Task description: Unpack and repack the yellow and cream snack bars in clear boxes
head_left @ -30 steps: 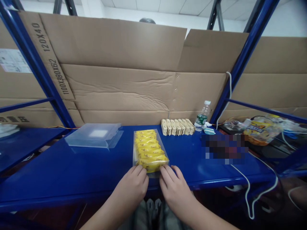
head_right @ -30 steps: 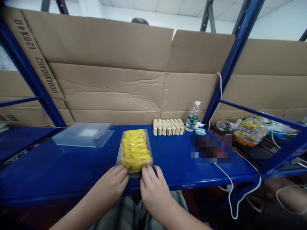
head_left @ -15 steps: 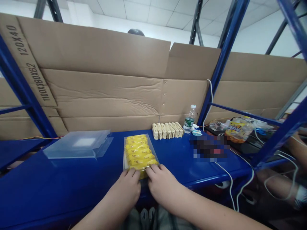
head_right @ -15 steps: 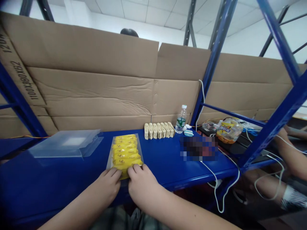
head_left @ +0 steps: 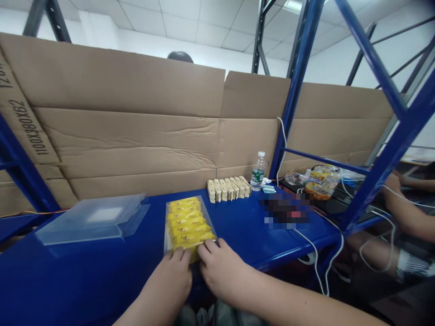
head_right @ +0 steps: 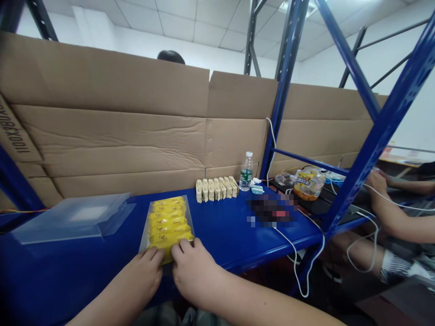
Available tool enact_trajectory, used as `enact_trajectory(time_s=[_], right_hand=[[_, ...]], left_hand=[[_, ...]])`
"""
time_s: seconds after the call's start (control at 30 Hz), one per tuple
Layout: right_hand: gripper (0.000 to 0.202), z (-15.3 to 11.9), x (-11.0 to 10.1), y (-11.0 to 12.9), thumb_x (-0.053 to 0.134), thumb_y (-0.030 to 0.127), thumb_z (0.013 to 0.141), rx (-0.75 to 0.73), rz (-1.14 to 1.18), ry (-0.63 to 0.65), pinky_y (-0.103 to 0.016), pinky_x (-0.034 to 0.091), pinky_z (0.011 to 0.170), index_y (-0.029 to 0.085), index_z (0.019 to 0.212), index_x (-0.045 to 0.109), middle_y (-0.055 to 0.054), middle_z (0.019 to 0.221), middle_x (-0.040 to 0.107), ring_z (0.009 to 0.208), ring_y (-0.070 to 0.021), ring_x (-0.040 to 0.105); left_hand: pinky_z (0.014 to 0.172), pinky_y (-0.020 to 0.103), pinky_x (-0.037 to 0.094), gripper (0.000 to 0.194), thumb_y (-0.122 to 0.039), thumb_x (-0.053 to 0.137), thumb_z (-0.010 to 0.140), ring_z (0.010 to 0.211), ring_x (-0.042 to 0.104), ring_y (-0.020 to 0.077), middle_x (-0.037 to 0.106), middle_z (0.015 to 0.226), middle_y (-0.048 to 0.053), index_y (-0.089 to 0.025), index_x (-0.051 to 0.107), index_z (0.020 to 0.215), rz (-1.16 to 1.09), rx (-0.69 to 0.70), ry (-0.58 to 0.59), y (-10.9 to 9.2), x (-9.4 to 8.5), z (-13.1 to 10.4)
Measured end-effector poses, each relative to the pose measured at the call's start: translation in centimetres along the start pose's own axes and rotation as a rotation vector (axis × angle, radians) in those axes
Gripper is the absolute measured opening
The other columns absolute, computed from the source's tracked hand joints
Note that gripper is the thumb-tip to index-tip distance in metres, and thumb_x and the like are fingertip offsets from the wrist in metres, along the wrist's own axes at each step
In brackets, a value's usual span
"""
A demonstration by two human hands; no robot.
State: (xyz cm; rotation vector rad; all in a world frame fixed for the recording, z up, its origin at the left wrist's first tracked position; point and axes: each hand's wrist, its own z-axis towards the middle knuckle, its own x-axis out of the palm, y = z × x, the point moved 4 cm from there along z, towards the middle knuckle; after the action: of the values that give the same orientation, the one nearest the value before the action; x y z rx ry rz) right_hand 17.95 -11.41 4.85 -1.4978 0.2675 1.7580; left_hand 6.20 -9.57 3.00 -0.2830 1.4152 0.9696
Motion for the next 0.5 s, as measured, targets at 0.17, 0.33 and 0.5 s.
enact_trajectory(time_s=[0.17,0.33,0.5], right_hand=[[0.015,0.2,-0.4,0.1,0.066,0.03,0.089,0.006,0.003,0.047,-0.043,0.05,0.067,0.017,0.083,0.072,-0.01,0.098,0.06,0.092,-0.0275,0.054],[0.017,0.4,-0.2,0.3,0.064,0.032,0.091,0.021,0.011,0.044,-0.044,0.051,0.069,0.018,0.087,0.073,-0.01,0.101,0.061,0.093,-0.0272,0.053],[0.02,0.2,0.4,0.3,0.064,0.034,0.09,0.012,0.017,0.009,-0.046,0.051,0.067,0.016,0.092,0.073,-0.011,0.103,0.06,0.092,-0.0278,0.052]], left_hand=[[0.075,0.038,0.052,0.014,-0.012,0.07,0.077,0.088,0.067,0.0284,0.074,0.092,0.015,-0.019,0.081,0.082,0.002,0.0,0.076,-0.1,-0.1,0.7],[0.073,0.037,0.054,0.016,-0.011,0.071,0.075,0.091,0.069,0.0296,0.074,0.096,0.017,-0.02,0.081,0.084,0.017,-0.007,0.132,-0.1,-0.4,1.2],[0.069,0.038,0.053,0.022,-0.006,0.064,0.076,0.088,0.068,0.031,0.073,0.093,0.018,-0.018,0.081,0.083,0.024,-0.025,0.152,-0.5,-1.0,1.6]])
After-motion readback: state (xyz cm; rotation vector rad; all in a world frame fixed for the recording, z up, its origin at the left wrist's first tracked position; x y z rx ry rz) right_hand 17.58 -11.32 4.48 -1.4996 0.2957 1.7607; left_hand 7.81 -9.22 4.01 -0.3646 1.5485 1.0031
